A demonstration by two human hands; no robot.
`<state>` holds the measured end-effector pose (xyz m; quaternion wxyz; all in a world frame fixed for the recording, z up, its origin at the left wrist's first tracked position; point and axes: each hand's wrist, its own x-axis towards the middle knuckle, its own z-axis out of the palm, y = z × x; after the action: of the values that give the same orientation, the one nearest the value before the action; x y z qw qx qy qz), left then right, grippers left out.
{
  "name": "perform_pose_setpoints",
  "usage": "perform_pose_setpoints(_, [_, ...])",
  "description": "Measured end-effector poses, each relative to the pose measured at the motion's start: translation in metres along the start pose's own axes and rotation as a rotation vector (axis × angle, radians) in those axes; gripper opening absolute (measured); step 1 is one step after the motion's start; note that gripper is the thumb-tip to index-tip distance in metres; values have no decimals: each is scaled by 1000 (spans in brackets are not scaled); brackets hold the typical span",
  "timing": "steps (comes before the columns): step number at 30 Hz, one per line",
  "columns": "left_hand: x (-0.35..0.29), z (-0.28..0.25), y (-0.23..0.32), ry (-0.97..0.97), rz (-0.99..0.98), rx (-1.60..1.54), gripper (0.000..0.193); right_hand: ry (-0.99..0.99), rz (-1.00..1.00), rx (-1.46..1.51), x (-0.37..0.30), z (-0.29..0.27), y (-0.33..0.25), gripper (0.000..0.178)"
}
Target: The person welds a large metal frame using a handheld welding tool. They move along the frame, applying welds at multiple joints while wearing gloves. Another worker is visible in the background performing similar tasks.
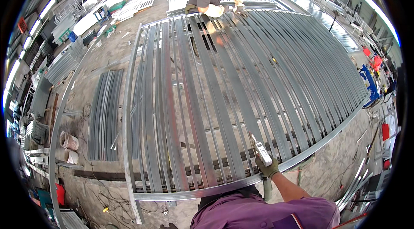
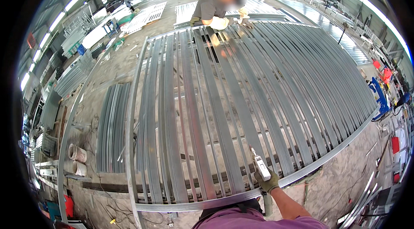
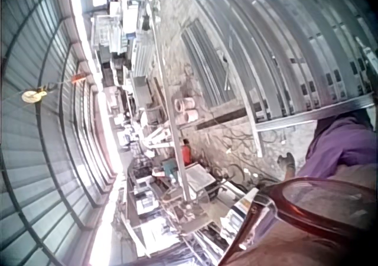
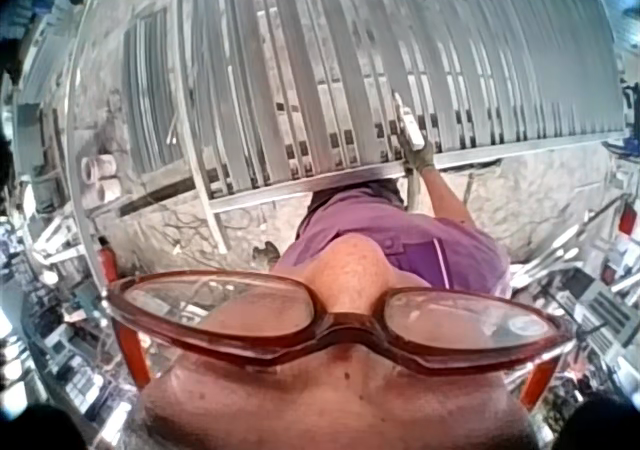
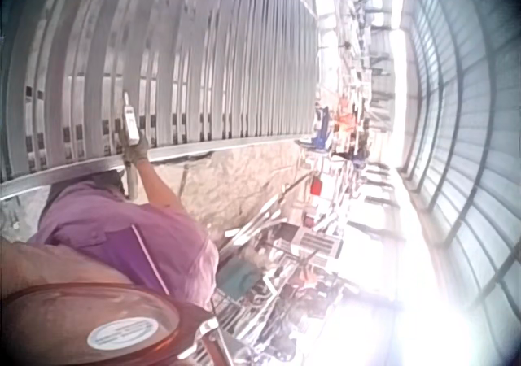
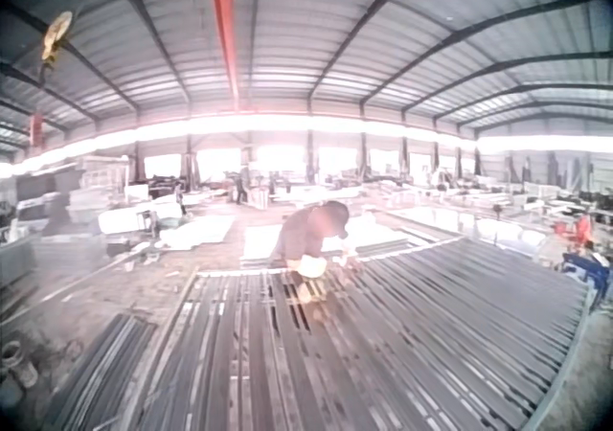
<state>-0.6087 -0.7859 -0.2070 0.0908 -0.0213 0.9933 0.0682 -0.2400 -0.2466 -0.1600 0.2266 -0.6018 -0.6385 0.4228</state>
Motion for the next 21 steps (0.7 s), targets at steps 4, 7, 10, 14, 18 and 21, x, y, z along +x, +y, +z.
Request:
perform_pose_setpoints(4, [2, -3, 1, -9, 5, 4, 74, -15, -6, 31, 0, -3, -6, 44])
perform_pose_setpoints(7, [2, -4, 2, -14, 4, 6, 74, -23, -4, 22, 1, -4, -4, 44])
perform_pose_setpoints(10, [0, -4, 1, -23, 4, 5, 74, -13, 6, 16, 1, -5, -5, 44])
perform_pose_setpoints(14, [-5, -6, -2, -28, -30, 4, 74, -19, 54, 63, 1, -2, -18, 43])
perform_pose_setpoints(18, [-9, -12, -3, -52, -65, -1, 75, -49, 156, 118, -4, -7, -31, 39])
perform_pose_setpoints(21, [-15, -19, -2, -78, -80, 7, 75, -30, 169, 213, -3, -3, -28, 38])
